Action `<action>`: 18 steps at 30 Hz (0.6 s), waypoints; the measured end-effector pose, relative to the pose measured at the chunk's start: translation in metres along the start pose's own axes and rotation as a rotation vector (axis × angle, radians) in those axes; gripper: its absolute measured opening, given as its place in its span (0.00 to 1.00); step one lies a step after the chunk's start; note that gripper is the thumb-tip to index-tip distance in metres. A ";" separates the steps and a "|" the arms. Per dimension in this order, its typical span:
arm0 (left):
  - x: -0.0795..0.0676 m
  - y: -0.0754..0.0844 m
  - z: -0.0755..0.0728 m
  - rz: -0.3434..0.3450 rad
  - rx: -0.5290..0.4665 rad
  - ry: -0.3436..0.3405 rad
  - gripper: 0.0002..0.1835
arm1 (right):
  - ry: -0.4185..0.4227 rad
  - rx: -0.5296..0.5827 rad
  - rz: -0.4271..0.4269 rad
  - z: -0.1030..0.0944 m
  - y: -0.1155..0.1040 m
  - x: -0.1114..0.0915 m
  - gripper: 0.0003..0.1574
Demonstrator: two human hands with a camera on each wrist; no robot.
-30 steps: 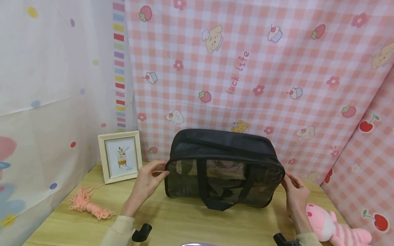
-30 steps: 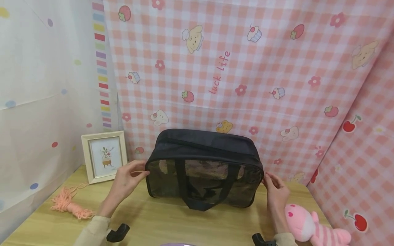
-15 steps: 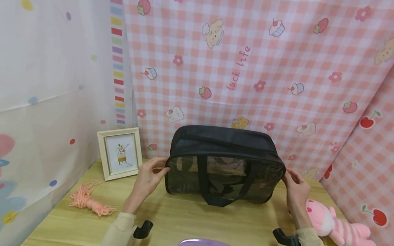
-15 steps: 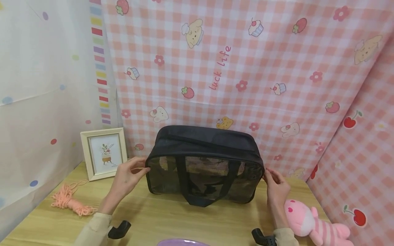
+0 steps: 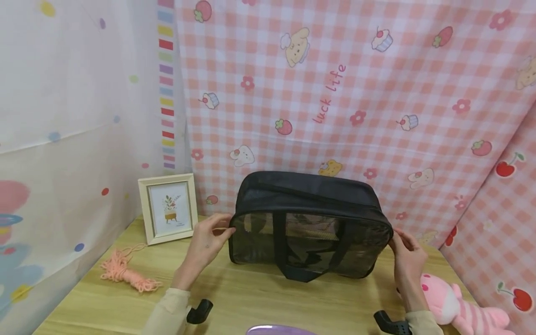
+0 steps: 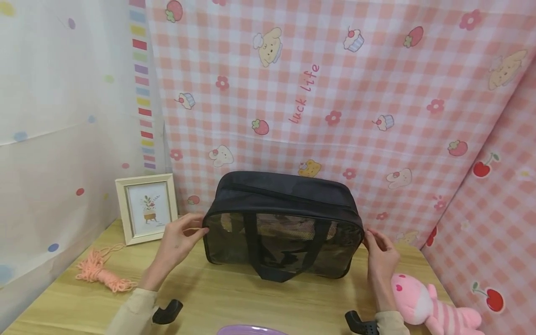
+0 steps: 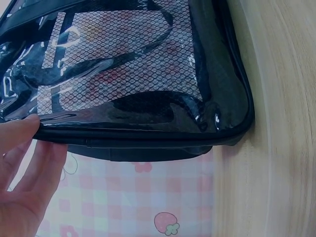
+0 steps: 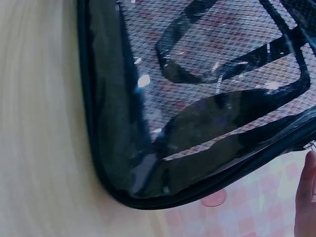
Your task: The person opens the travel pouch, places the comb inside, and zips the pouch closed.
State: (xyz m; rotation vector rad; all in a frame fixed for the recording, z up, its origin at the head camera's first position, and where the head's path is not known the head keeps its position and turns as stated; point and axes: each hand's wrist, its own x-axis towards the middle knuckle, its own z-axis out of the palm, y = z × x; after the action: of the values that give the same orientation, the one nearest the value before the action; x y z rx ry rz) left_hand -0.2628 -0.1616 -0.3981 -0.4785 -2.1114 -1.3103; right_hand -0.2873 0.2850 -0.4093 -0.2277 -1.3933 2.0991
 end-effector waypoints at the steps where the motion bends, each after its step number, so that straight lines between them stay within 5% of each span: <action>1: 0.000 0.000 0.000 0.001 0.004 -0.001 0.16 | -0.001 0.015 -0.014 0.001 -0.001 0.000 0.07; 7: 0.000 -0.001 0.001 0.013 -0.001 -0.006 0.15 | 0.009 0.071 -0.055 0.004 -0.005 0.000 0.12; 18: 0.000 -0.001 0.001 0.010 -0.012 0.005 0.14 | -0.014 0.113 -0.110 0.010 -0.011 0.007 0.07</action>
State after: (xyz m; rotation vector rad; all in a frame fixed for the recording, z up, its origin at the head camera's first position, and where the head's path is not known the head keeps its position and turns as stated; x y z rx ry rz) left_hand -0.2638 -0.1610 -0.3990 -0.4896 -2.0956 -1.3186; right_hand -0.2931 0.2842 -0.3939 -0.0892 -1.2616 2.0832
